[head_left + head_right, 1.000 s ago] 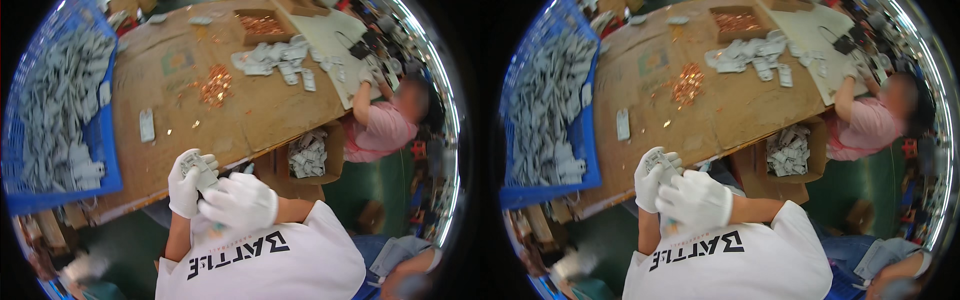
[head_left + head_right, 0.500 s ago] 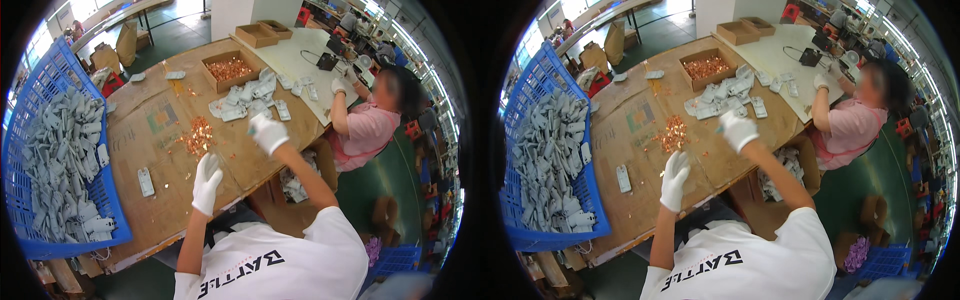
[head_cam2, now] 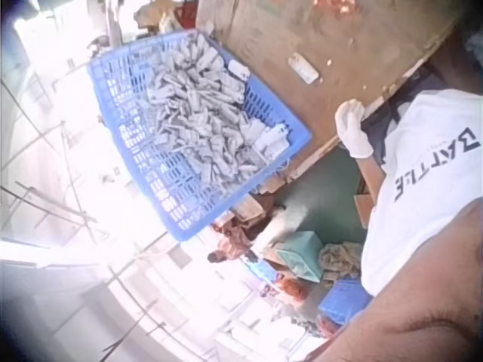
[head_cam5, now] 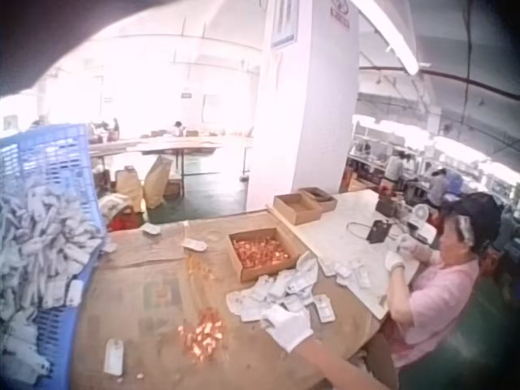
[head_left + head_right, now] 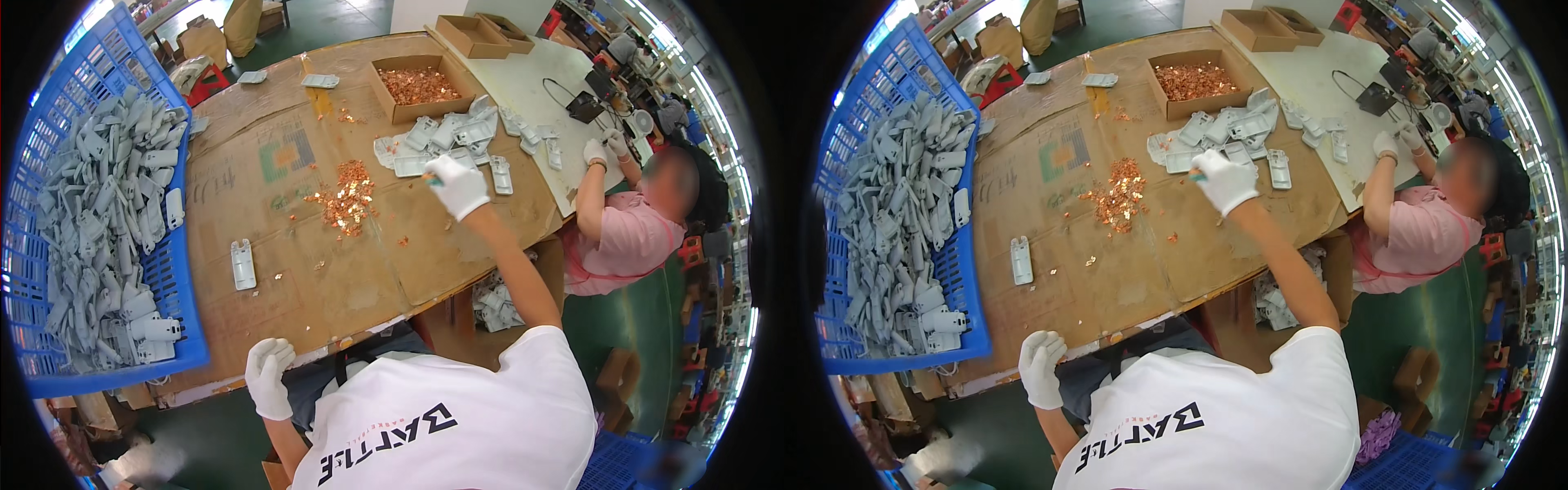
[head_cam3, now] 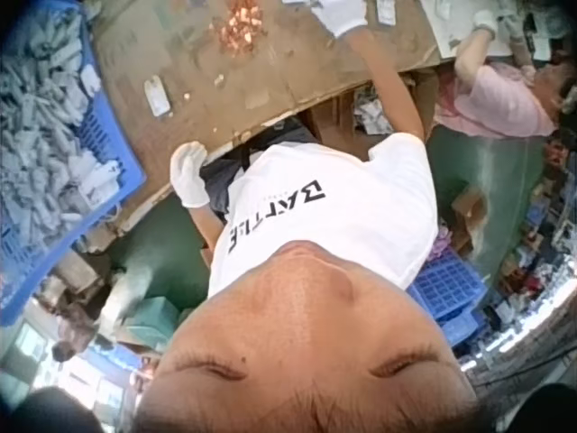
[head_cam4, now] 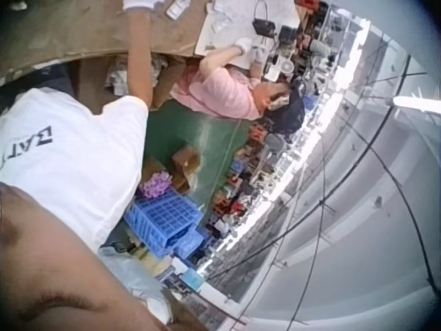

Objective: The person assembles small electronic components by applying a sealant or adhesive with a manual applicator to plastic parts and copper contacts, then fitting them together into an electronic housing.

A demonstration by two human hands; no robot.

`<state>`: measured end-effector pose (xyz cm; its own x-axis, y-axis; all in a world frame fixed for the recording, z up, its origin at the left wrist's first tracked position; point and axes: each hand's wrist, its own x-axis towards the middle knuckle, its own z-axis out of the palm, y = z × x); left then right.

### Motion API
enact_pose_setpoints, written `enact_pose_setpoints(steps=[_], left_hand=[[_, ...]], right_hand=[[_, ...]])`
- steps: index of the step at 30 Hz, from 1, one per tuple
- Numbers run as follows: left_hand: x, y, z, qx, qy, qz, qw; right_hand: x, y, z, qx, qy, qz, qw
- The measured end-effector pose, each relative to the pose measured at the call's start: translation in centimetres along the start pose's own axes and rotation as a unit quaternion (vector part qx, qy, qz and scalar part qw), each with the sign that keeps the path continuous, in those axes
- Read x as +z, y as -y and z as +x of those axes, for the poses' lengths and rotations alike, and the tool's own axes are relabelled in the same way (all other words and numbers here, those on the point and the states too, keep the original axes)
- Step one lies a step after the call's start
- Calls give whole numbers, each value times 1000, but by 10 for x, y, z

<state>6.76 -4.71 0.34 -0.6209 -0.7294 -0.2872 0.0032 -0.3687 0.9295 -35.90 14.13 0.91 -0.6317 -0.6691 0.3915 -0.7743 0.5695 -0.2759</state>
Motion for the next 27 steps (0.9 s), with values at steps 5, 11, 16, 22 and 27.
enact_pose_setpoints(steps=[5,11,16,22,27], left_hand=[[26,-3,0,7,26,21,999],[16,1,-7,22,4,41,999],[0,13,-2,72,-1,80,994],[-10,-42,77,262,-85,318,907],[-16,-81,206,360,-292,558,688]], right_hand=[[42,3,-11,45,12,-25,999],[56,45,8,2,-34,30,999],[88,57,18,-52,8,3,999],[90,37,6,-32,0,17,999],[74,51,15,-13,64,11,998]])
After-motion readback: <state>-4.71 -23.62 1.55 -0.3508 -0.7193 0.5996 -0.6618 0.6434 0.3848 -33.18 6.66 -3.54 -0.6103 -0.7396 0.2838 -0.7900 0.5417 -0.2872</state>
